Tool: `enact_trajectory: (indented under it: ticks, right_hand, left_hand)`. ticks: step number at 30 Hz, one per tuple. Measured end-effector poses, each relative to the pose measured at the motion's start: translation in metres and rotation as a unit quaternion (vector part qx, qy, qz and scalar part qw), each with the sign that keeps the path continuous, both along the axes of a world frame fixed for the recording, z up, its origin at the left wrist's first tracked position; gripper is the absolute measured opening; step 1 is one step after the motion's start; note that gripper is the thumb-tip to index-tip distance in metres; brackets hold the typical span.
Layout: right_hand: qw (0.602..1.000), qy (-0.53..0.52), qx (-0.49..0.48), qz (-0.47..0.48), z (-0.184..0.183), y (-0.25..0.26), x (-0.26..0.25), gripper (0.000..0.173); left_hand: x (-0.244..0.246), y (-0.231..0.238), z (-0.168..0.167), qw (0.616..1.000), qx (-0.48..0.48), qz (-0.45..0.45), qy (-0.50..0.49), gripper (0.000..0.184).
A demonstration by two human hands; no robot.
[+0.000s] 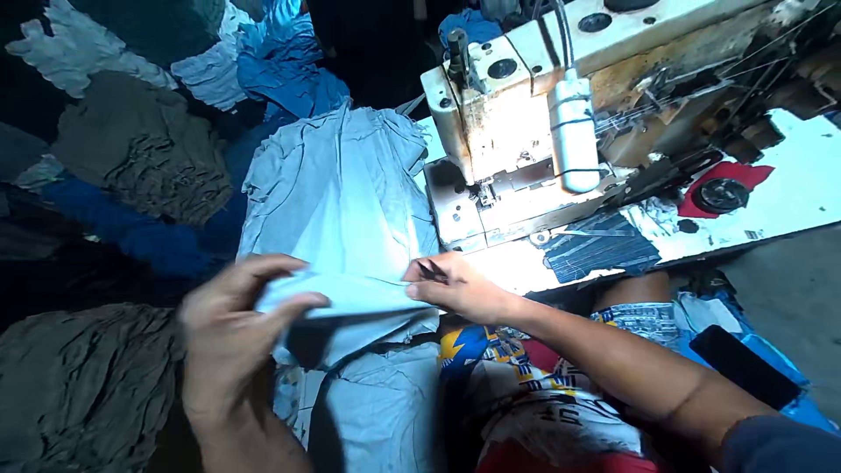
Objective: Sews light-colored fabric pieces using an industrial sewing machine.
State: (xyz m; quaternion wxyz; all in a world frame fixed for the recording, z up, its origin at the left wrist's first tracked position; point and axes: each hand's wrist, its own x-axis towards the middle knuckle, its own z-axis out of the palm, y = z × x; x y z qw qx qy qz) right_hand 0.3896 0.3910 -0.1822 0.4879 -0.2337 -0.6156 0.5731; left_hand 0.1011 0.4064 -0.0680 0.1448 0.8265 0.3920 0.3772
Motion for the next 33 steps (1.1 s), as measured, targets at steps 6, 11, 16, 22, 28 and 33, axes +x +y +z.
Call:
enact_trajectory:
  ticks: [6, 11, 16, 22, 28, 33]
  right_hand:
    - [0.987, -0.133, -0.082, -0.046, -0.057, -0.053, 0.091, 0.018]
    - [0.955, -0.272, 0.006, -0.122, -0.088, -0.078, 0.118, 0.022]
    - [0.906, -0.312, 0.101, -0.268, -0.088, -0.049, 0.112, 0.024]
    - [0.937, -0.166, -0.026, -0.305, -0.073, -0.027, 0.105, 0.015]
    - [0.944, -0.138, -0.006, -0.299, -0.072, -0.027, 0.111, 0.013]
    - [0.944, -0.146, 0.052, -0.293, -0.061, -0.035, 0.114, 0.021]
  left_hand:
    - [0.058, -0.022, -0.106, 0.987, -0.097, -0.054, 0.113, 0.017]
    - [0.089, -0.030, -0.134, 0.986, -0.125, -0.038, 0.107, 0.018]
    - [0.104, -0.011, -0.127, 0.987, -0.145, 0.052, 0.048, 0.014]
    - [0.128, -0.012, -0.125, 0.980, -0.171, 0.096, -0.014, 0.019]
    - [0.135, -0.008, -0.131, 0.994, -0.091, 0.062, 0.004, 0.028]
    - [0.137, -0.013, -0.128, 0.995, -0.094, 0.022, -0.030, 0.025]
